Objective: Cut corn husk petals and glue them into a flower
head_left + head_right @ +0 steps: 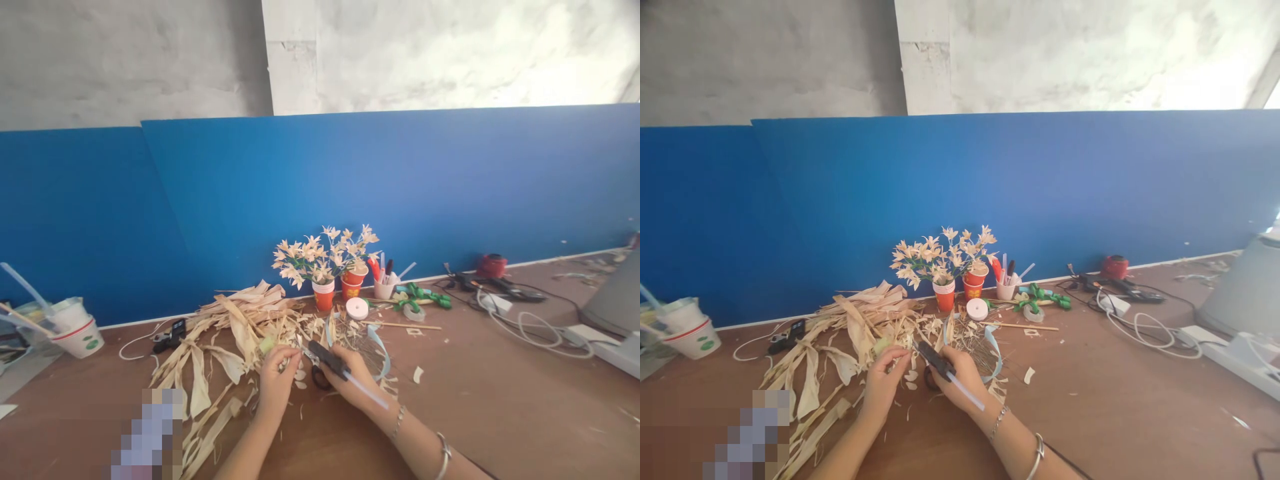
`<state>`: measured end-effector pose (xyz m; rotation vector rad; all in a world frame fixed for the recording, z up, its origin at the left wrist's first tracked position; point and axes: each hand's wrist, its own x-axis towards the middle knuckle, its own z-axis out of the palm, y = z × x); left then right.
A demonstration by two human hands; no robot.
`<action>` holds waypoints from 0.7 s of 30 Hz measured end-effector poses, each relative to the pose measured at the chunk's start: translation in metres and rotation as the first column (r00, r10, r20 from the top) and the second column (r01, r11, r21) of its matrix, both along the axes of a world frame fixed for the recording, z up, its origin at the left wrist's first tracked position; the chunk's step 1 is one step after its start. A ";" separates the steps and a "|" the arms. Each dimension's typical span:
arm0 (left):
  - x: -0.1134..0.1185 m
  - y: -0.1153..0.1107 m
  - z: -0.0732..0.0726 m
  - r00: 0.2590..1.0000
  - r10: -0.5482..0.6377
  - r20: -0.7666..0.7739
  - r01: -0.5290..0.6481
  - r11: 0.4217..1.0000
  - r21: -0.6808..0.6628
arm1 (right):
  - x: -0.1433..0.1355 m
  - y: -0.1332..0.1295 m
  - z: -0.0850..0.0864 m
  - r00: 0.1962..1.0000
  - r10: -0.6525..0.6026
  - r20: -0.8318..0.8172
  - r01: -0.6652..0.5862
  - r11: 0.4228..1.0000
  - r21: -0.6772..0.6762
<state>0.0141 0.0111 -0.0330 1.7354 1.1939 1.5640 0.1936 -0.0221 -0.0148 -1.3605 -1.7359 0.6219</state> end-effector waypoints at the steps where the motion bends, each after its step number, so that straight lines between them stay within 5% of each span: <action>1: -0.001 0.000 0.001 1.000 0.010 -0.005 -0.010 1.000 0.011 | 0.002 -0.001 0.003 1.000 -0.002 0.011 0.002 1.000 -0.014; 8: -0.004 0.000 0.002 0.998 0.043 -0.056 -0.044 0.999 -0.009 | 0.007 -0.016 0.029 0.976 0.217 0.007 -0.217 0.975 0.039; 12: 0.001 -0.003 0.003 0.999 -0.033 0.026 0.036 0.991 -0.127 | 0.020 -0.009 0.037 0.989 -0.104 0.102 0.090 0.986 0.138; 15: 0.005 -0.006 0.006 0.983 -0.045 0.177 0.103 0.937 -0.335 | 0.054 0.003 0.040 0.875 -0.319 0.364 0.303 0.948 0.101; 21: 0.009 -0.012 0.015 0.895 -0.051 0.444 0.252 0.878 -0.408 | 0.138 0.016 0.027 0.631 -0.424 0.650 0.600 0.798 -0.061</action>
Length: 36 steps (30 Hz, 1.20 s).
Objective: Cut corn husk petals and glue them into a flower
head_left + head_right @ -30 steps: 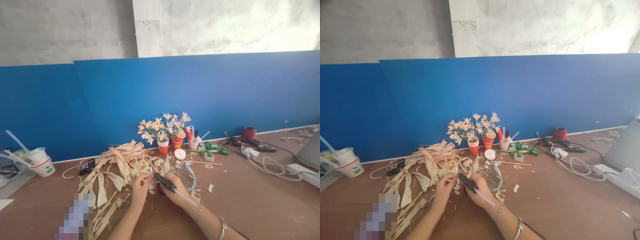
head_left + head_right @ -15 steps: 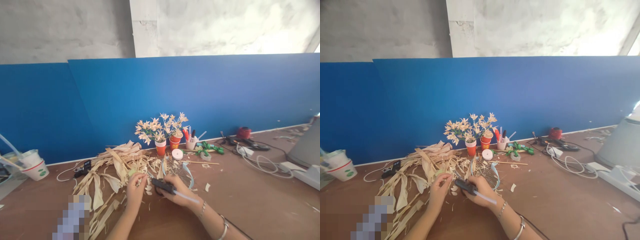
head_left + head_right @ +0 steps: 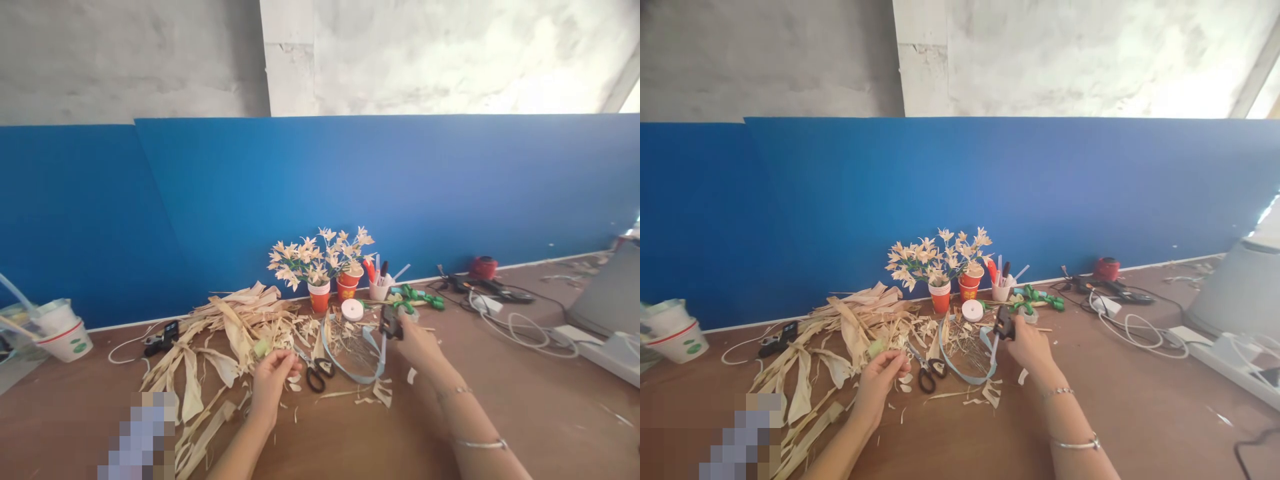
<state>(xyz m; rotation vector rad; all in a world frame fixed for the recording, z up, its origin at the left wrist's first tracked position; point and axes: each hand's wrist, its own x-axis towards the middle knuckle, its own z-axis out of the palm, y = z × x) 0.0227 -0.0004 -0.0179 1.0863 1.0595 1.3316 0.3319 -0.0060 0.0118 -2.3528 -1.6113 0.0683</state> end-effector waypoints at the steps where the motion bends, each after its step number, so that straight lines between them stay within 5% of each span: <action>1: 0.000 0.000 0.001 1.000 -0.006 0.023 0.006 1.000 -0.007 | 0.008 0.001 -0.004 0.999 -0.029 0.016 0.030 0.998 -0.047; 8: -0.001 0.000 0.003 0.995 -0.020 0.094 0.023 0.999 -0.029 | 0.022 0.006 -0.027 0.994 -0.107 0.032 0.110 0.984 -0.141; 14: -0.002 0.003 0.002 0.995 -0.013 0.097 0.015 1.000 -0.018 | -0.002 0.003 -0.011 0.980 -0.186 0.070 0.188 0.982 -0.023; 16: -0.002 0.003 0.002 0.996 0.004 0.094 -0.003 1.000 -0.014 | -0.028 0.003 0.001 0.997 -0.062 0.054 0.057 0.993 0.101; 18: -0.003 0.004 0.004 0.996 0.025 0.089 -0.024 1.000 -0.015 | -0.062 0.003 0.011 0.975 0.221 0.019 -0.221 0.956 0.193; 20: -0.004 0.004 0.005 0.995 0.048 0.089 -0.047 0.999 -0.014 | -0.100 0.005 0.015 0.866 0.501 -0.008 -0.490 0.850 0.195; 23: -0.005 0.005 0.006 0.993 0.073 0.088 -0.073 0.997 -0.005 | -0.148 0.009 0.011 0.696 0.718 -0.006 -0.711 0.690 0.135; 25: -0.006 0.005 0.006 0.993 0.083 0.081 -0.084 0.996 0.001 | -0.167 0.013 0.003 0.676 0.737 -0.001 -0.732 0.672 0.113; 30: -0.007 0.007 0.004 0.993 0.087 0.079 -0.088 0.996 0.016 | -0.180 0.023 -0.015 0.782 0.622 -0.038 -0.613 0.779 0.133; 36: -0.005 0.007 0.001 0.992 0.086 0.088 -0.088 0.996 0.014 | -0.180 0.019 -0.025 0.673 0.739 -0.043 -0.724 0.669 0.169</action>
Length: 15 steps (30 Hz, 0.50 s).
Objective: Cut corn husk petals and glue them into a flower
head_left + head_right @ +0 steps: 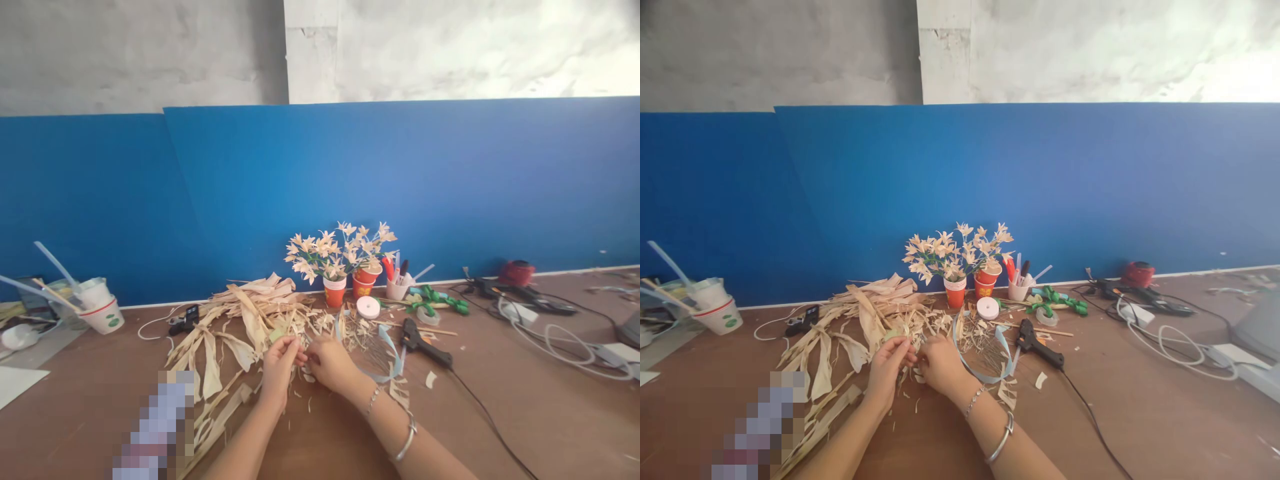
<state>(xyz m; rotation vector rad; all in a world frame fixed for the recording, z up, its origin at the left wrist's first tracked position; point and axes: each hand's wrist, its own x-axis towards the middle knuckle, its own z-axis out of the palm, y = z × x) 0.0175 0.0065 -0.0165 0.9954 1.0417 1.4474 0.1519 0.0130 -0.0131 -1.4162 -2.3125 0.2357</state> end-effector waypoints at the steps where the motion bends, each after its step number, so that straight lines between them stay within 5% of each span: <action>1: 0.000 0.000 0.000 1.000 0.000 -0.007 0.000 1.000 -0.003 | 0.000 -0.001 -0.001 1.000 0.026 0.000 -0.026 1.000 -0.005; 15: -0.001 -0.002 0.003 0.999 0.002 -0.032 -0.003 1.000 -0.021 | 0.000 -0.003 -0.006 0.987 0.133 -0.085 -0.127 0.990 0.067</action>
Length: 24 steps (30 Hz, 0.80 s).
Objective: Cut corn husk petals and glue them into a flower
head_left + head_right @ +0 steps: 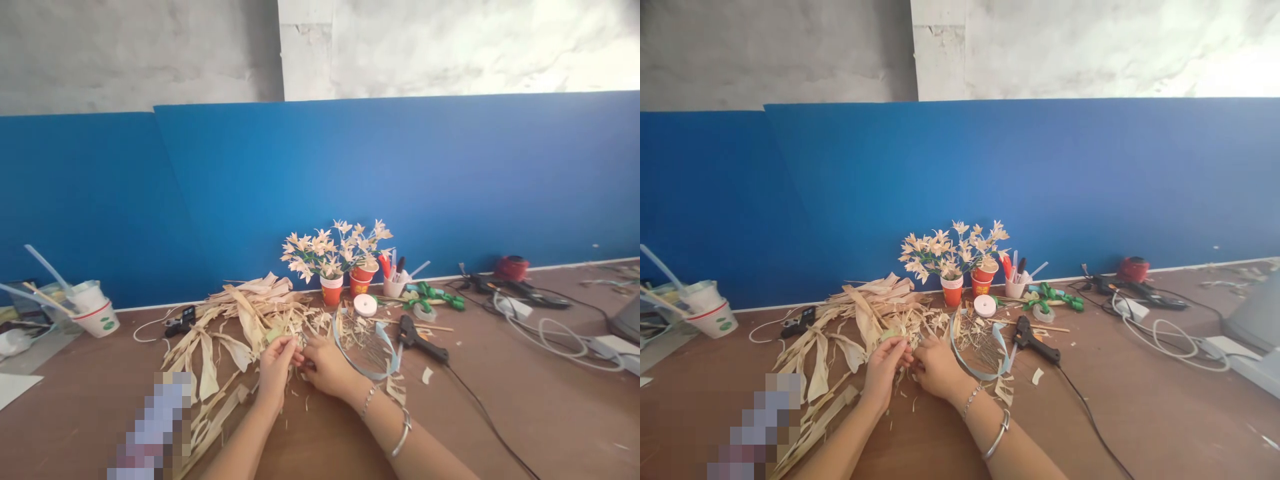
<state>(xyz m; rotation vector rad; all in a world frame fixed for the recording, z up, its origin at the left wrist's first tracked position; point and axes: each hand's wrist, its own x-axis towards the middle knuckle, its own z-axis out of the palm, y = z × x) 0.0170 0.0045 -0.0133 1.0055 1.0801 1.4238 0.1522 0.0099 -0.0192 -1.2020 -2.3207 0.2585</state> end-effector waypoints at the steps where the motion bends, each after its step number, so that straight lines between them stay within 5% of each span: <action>1: 0.000 0.000 0.000 1.000 0.000 -0.008 0.000 1.000 -0.001 | 0.000 0.001 0.000 0.999 -0.016 -0.051 0.015 1.000 -0.025; 6: -0.001 0.001 -0.002 1.000 -0.014 -0.028 0.014 1.000 -0.002 | 0.001 0.007 0.004 0.841 -0.230 -0.490 0.116 0.961 -0.252; 11: 0.001 0.002 -0.005 0.996 -0.051 -0.068 0.051 0.999 -0.005 | 0.000 0.008 0.012 0.646 -0.273 -0.713 0.105 0.957 -0.272; 24: 0.002 0.004 -0.014 0.983 -0.117 -0.140 0.119 0.993 0.006 | -0.003 0.003 0.013 0.687 -0.236 -0.687 0.155 0.972 -0.180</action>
